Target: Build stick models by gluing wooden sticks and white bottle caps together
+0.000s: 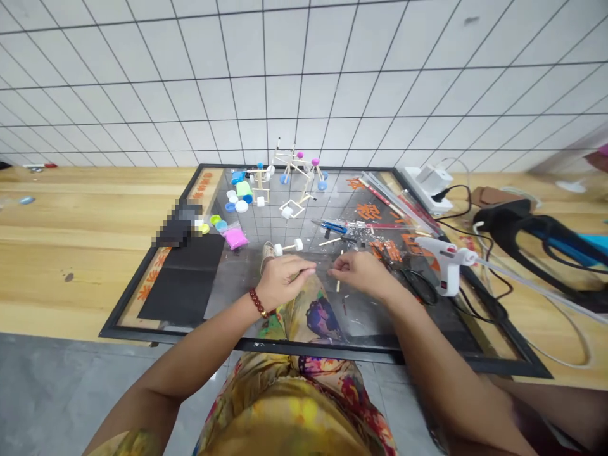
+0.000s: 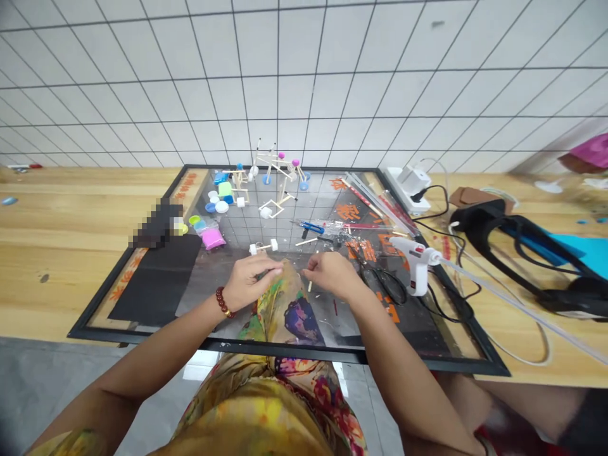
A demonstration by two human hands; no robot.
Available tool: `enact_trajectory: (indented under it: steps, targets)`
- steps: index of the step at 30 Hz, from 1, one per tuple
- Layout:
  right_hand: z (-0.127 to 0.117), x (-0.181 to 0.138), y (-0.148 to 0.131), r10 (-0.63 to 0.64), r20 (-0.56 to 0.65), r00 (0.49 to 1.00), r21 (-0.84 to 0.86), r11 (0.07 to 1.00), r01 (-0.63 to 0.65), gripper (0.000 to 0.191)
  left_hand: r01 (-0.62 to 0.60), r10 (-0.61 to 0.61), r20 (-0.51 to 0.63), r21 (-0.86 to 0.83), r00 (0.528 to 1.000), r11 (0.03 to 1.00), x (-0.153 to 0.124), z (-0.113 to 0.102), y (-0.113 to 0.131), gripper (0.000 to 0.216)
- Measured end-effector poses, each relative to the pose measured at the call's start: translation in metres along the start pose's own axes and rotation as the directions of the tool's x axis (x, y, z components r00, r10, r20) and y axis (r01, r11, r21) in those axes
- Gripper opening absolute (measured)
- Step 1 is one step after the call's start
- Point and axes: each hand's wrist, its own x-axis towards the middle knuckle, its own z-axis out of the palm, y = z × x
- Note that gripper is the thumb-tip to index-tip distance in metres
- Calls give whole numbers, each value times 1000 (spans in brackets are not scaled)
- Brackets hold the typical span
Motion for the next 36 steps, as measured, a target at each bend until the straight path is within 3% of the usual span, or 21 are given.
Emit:
enact_trajectory:
  steps: [2,7,11,15,16,18,21,25,27,29,32,34,36]
  targets:
    - [-2,-4,-4,-8,-4,1000,-14,1000,8,18,48,-47,34,-35,998,998,-1,-3,0,11]
    - [-8,-7,-4,136,-14,991,-175,975,-136,36,114,-105,123,-71,987,991,-1,-5,3,19]
    - [-11,-5,1,89,76,993,-25,996,-87,18,116,-98,145,-120,985,986,1,2,5,20]
    - [-8,-5,4,17,22,1000,266,964,-22,6,249,-218,195,-152,956,956,2,10,10,22]
    - [-6,-5,4,-23,5,1000,412,911,19,6,307,-272,203,-162,940,938,2,12,12,25]
    - [-2,-5,3,-108,-29,994,691,716,98,11,427,-388,213,-181,896,886,1,16,18,33]
    - [5,-4,0,-174,-72,982,869,472,148,20,559,-493,300,-201,817,804,4,23,25,41]
    - [13,0,-4,-197,-150,969,880,420,222,22,710,-576,481,-152,660,687,15,28,26,29]
    - [16,1,-6,-191,-222,956,856,431,285,21,737,-613,488,-98,621,669,19,28,24,35]
    - [16,-1,-7,-170,-287,943,836,437,333,21,733,-611,483,-103,628,672,20,27,22,42]
    - [12,-5,-6,-108,-410,906,769,493,407,35,711,-568,465,-223,679,667,13,25,22,37]
    - [7,-8,-4,-73,-517,853,684,565,462,47,672,-565,369,-322,738,667,6,22,22,33]
    - [3,-9,-2,-108,-597,795,573,636,516,43,601,-574,196,-385,795,700,-1,18,21,30]
